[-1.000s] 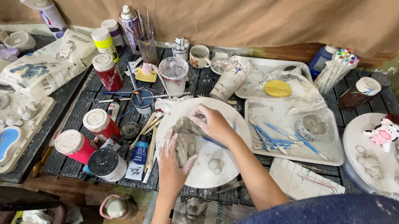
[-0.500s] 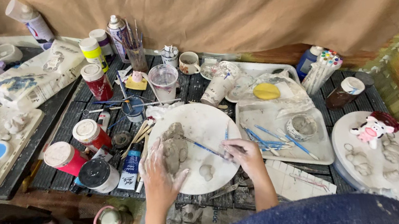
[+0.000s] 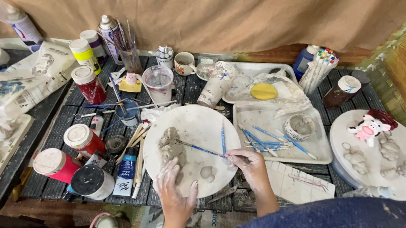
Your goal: The person shapes a small lump of clay into a rounded form on a white plate, then uses a blue sculpting tool to refine details. The person continues to roll and smooth the clay with both hands, occasionally using the tool to add texture or shape.
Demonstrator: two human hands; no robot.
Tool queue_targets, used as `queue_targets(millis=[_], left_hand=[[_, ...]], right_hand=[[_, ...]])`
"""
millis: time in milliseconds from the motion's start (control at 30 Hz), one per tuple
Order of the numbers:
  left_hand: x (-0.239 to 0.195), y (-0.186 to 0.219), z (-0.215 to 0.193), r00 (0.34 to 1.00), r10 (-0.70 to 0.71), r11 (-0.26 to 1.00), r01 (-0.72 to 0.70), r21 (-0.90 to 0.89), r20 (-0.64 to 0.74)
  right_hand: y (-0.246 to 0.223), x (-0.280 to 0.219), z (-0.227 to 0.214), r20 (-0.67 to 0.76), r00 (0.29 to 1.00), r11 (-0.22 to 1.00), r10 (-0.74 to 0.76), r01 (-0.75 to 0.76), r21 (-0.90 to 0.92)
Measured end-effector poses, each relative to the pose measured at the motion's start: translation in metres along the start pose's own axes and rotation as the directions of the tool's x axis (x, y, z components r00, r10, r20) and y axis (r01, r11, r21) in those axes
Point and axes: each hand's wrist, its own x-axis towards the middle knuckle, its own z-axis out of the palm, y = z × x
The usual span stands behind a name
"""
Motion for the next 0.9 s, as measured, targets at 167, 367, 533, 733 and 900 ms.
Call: queue_targets(millis=[167,367,533,733,900], left_hand=[[0.003,-0.005,0.008,0.993,-0.036,0.994,0.023,0.108,0.117],[0.022,0.004,-0.013,0.971,-0.119,0.977,0.076,0.201,0.209],[0.031,0.019,-0.035,0.982,-0.131,0.986,0.116,0.120,0.133],[0.028,0.023,-0.036,0.984,-0.115,0.990,0.102,0.094,0.134],[0.030,0.020,-0.036,0.992,-0.055,0.991,0.040,0.130,0.115]], right_hand=[[-0.006,-0.003,-0.006,-0.074,0.996,0.999,0.040,-0.041,-0.011],[0.001,-0.003,-0.008,-0.043,0.995,0.995,-0.089,0.091,0.038],[0.020,-0.004,-0.013,-0.130,0.991,1.000,-0.007,0.004,-0.026],[0.012,-0.007,0.000,-0.009,0.995,0.995,-0.098,0.098,0.015],[-0.019,-0.008,0.024,-0.009,0.986,0.986,0.165,-0.165,0.031]])
